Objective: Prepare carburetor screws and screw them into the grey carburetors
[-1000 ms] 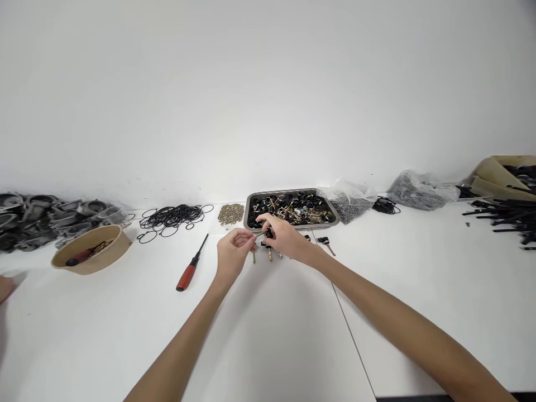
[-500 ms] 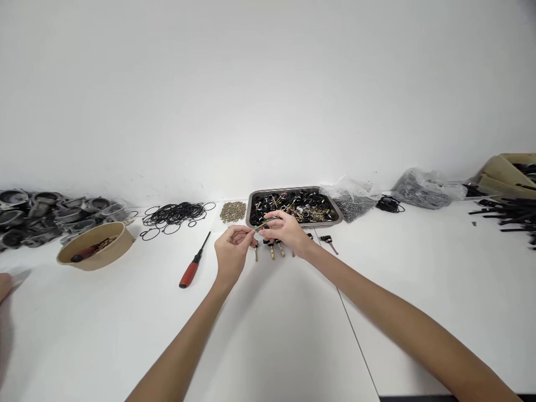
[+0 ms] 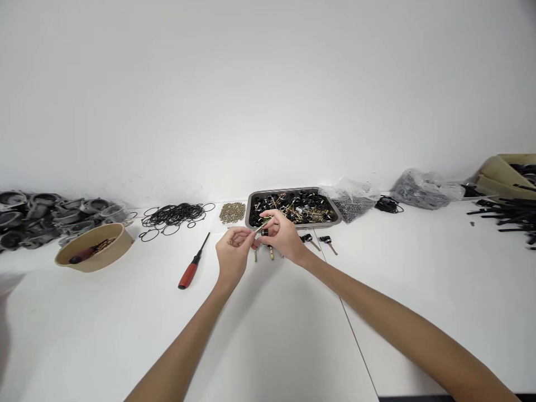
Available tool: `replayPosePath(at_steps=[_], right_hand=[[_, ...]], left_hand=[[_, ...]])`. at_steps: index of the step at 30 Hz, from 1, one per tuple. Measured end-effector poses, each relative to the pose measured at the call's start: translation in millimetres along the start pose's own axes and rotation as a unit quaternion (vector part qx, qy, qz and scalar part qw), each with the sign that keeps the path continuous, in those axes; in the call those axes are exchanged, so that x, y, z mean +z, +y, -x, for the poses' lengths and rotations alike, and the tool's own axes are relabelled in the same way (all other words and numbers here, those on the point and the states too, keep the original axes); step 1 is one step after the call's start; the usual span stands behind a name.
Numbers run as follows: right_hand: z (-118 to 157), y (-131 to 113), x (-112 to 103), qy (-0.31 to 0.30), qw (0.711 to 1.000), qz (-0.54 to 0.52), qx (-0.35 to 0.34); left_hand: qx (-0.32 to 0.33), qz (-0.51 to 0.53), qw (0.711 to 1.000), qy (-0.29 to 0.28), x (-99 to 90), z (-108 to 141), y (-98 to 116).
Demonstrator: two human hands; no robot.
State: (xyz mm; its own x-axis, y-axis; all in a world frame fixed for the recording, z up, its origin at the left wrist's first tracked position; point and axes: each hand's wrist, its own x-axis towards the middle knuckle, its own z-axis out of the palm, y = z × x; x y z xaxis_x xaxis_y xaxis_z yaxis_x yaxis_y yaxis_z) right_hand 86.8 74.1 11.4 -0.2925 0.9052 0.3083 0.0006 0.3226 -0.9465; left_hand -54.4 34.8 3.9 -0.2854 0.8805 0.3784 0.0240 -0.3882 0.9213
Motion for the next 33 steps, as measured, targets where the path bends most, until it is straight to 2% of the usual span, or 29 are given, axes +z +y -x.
replayPosePath(at_steps=[3,8,13,22,30,33], right_hand=[[1.2,-3.3,1.2,0.002,1.0,0.013,-0.015],[-0.9,-5.6,-1.2,0.003,0.996,-0.081,0.047],[-2.1,-6.0,-4.6,-0.004,0.998,-0.054,0.041],[-3.4,-4.3,-4.7,-0.026,0.987,-0.147,0.064],[-3.3,-1.9,-5.3,-0.009,0.973,-0.199,0.115],[-3.3,-1.8,-6.1,-0.019,0.961,-0.239,0.139]], left_hand=[[0.007,0.001,1.0,0.006,-1.5,-1.2,3.0],[0.008,-0.014,1.0,0.006,-4.8,-2.8,4.1],[0.005,-0.012,1.0,0.01,-5.6,-3.2,3.3],[-0.061,0.108,0.992,0.025,-5.8,-6.2,0.5],[0.003,0.05,0.998,0.024,-5.0,-4.1,3.8],[0.0,0.029,0.999,0.028,-4.7,-3.7,2.6]])
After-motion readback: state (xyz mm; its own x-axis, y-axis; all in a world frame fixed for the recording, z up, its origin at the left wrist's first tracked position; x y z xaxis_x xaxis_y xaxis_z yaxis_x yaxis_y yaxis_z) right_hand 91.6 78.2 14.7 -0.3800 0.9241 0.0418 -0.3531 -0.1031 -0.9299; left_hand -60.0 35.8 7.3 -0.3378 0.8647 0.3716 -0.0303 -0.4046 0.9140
